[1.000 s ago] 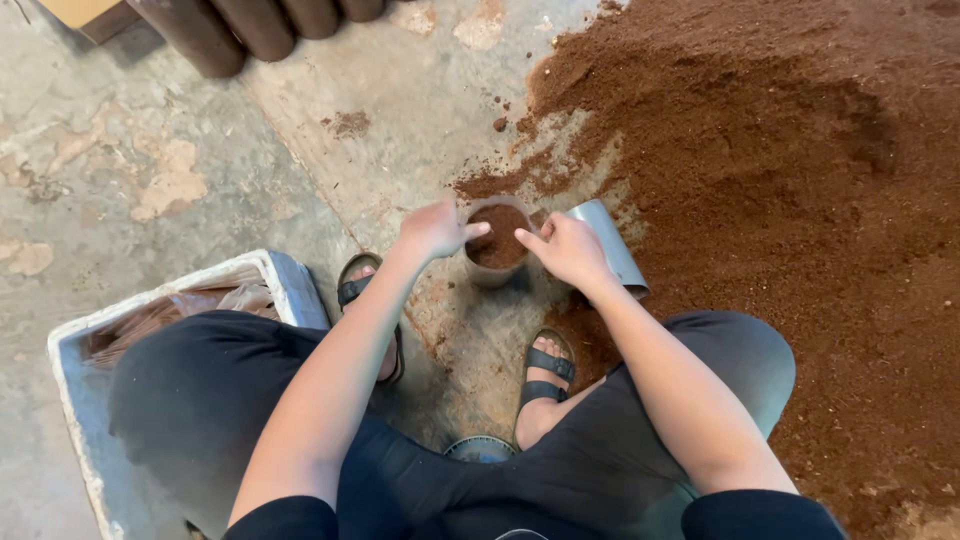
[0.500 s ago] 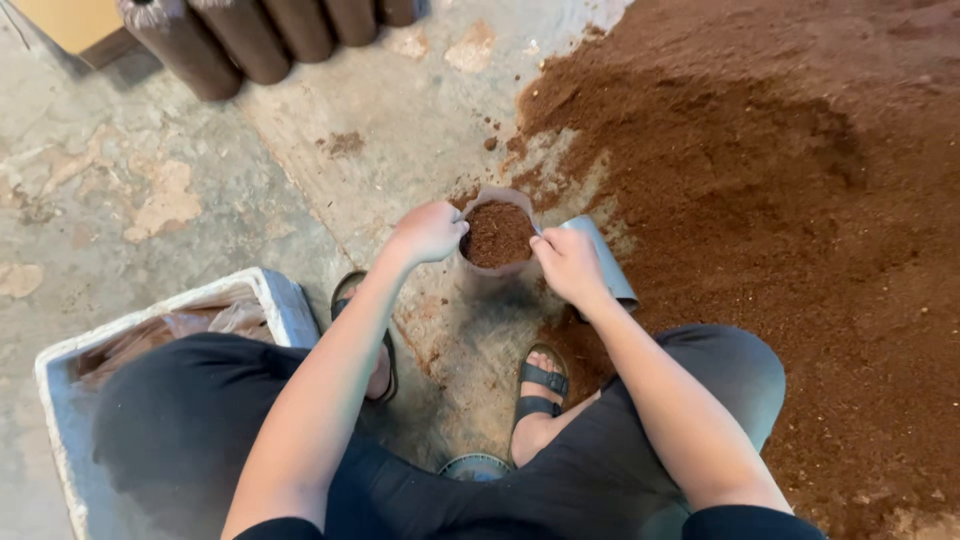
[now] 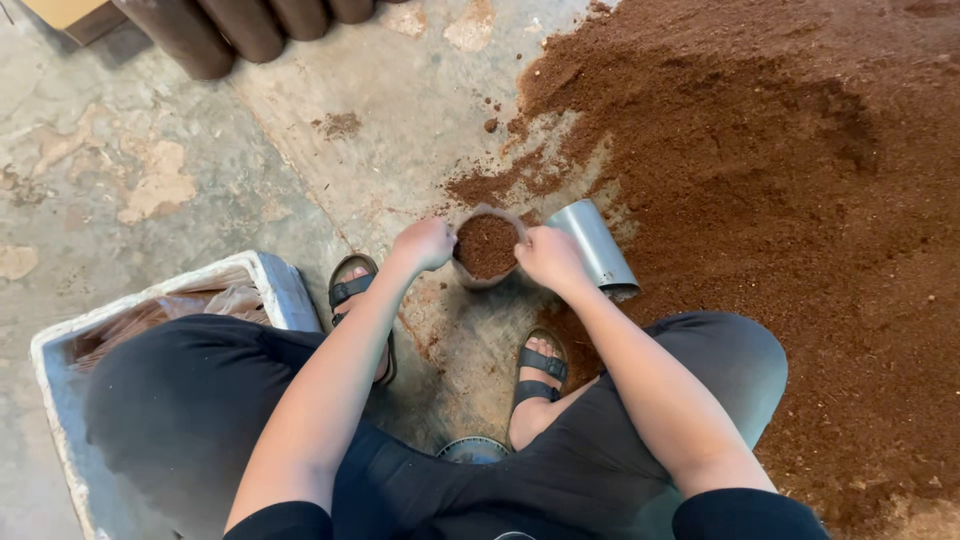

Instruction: The person sits on the floor and fills small plastic bags with a brown granular substance from a pile. They use a cylindrical scoop to transfer the material into the bags and then tie the bags closed with their hands.

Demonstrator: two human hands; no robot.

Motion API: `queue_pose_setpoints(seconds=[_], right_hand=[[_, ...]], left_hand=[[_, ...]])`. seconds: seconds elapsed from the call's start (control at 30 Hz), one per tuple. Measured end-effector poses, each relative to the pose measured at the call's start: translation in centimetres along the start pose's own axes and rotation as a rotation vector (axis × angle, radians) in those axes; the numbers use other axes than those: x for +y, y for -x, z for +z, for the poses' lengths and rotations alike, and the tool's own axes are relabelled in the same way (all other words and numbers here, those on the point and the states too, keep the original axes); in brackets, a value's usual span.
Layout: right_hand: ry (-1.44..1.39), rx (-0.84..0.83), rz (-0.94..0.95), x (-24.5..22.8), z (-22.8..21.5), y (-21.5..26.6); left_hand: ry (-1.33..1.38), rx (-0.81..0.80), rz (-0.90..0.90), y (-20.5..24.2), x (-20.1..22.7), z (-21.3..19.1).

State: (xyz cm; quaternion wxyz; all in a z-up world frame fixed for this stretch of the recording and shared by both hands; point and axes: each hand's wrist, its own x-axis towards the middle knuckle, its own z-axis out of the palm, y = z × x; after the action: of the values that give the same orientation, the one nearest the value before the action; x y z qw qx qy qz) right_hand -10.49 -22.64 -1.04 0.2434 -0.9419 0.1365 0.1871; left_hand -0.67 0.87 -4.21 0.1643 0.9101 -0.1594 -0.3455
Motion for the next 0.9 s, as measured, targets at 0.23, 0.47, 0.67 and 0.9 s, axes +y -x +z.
queue_pose_setpoints(seconds=[0.23,0.47,0.67,0.9], right_hand=[[-0.211,0.153,-0.103,-0.7,-4.4,2.3],[-0.232,0.123,-0.049,-3.0,-6.8,5.7],[-0.070,0.078,0.099,-6.0,-7.9,5.4],[-0.145,0.116,-0.044,-1.6,-1.0,0.0]], left_hand=[[-0.001,0.129,0.157,4.6,4.5,-7.4],[0.028,0.191,0.165,7.0,5.8,-9.8],[0.091,0.068,0.043,8.3,5.8,-9.6],[0.018,-0.037,-0.021,-2.9,-0.6,-0.7]])
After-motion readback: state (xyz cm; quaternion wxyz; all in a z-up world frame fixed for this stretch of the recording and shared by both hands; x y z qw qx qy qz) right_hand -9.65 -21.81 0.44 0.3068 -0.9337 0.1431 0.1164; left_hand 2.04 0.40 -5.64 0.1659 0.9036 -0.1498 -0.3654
